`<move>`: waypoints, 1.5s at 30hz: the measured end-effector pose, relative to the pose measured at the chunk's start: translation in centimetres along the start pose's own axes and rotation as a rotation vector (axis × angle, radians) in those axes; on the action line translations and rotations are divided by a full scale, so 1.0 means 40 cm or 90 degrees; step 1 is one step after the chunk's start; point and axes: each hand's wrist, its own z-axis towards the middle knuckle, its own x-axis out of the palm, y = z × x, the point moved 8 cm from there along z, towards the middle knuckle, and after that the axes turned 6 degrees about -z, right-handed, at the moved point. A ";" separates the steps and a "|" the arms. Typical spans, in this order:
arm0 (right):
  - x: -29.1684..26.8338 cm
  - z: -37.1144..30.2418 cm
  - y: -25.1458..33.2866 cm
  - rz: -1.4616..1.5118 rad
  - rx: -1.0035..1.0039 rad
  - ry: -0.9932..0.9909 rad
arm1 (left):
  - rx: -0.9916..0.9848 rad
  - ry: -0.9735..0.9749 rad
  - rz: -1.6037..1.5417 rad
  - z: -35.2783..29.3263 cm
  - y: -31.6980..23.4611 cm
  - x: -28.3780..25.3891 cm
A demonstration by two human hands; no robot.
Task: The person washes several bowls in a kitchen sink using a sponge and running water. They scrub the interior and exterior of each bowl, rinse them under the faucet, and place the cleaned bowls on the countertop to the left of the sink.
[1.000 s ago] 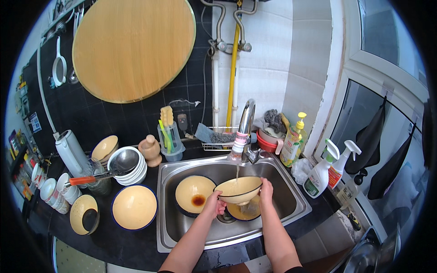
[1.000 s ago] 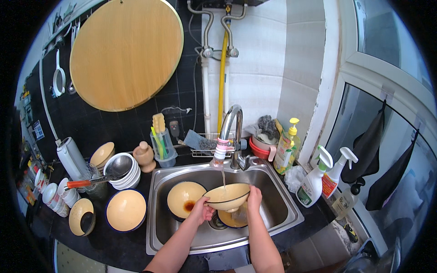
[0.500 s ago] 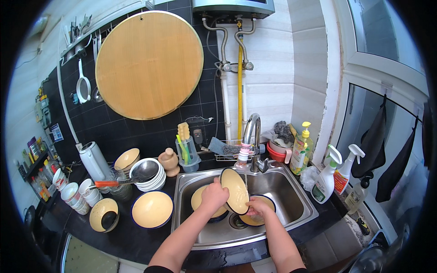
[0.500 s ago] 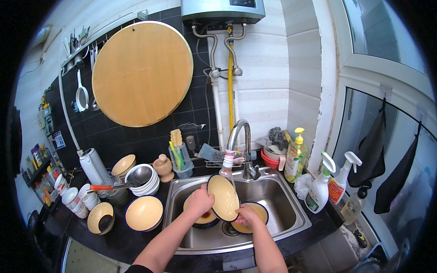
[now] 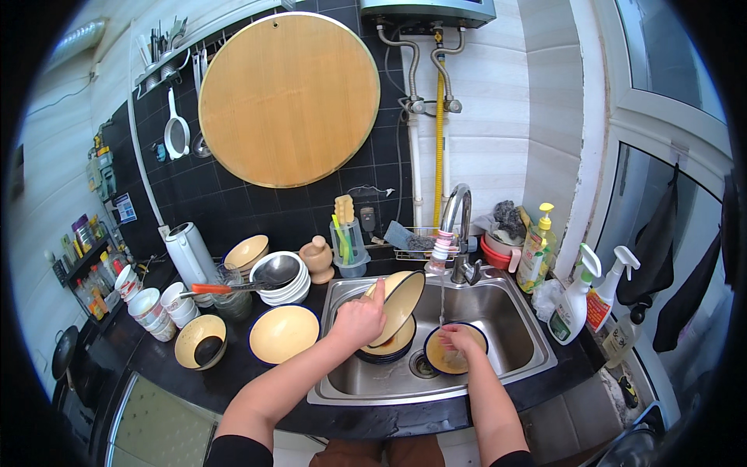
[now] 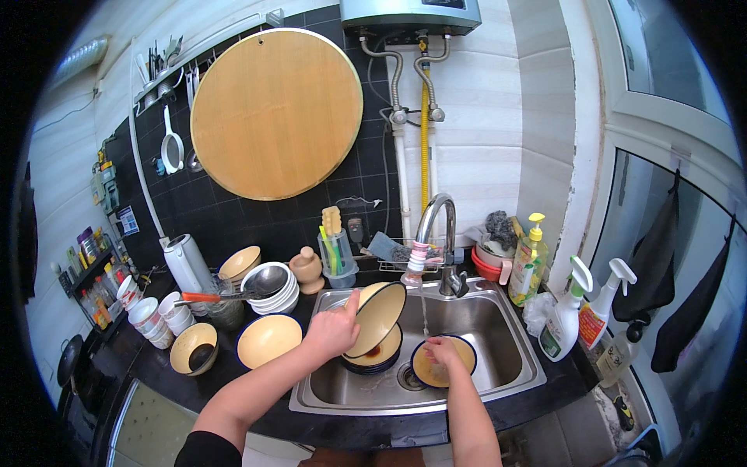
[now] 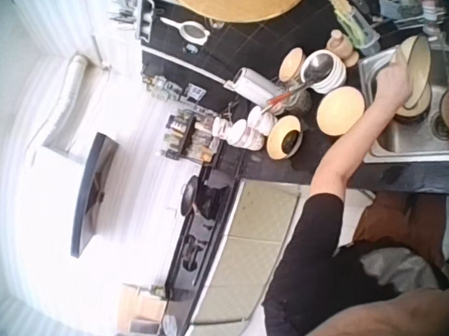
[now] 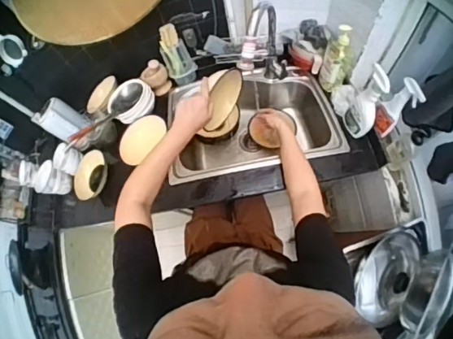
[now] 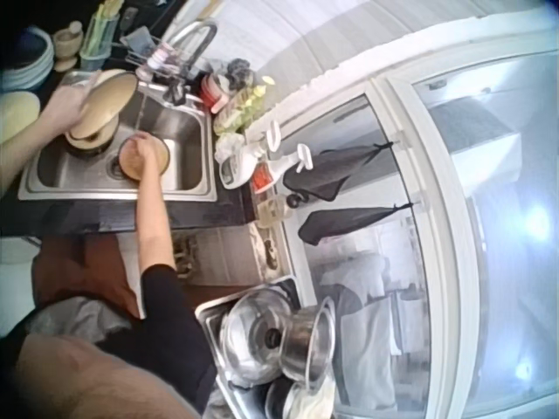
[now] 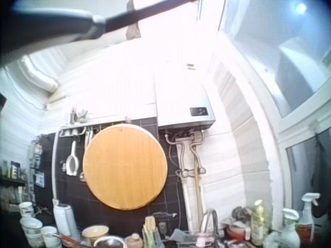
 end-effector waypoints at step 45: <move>-0.018 0.032 -0.084 -0.481 -0.031 -0.040 | -0.714 -0.059 -0.377 -0.557 0.639 -0.030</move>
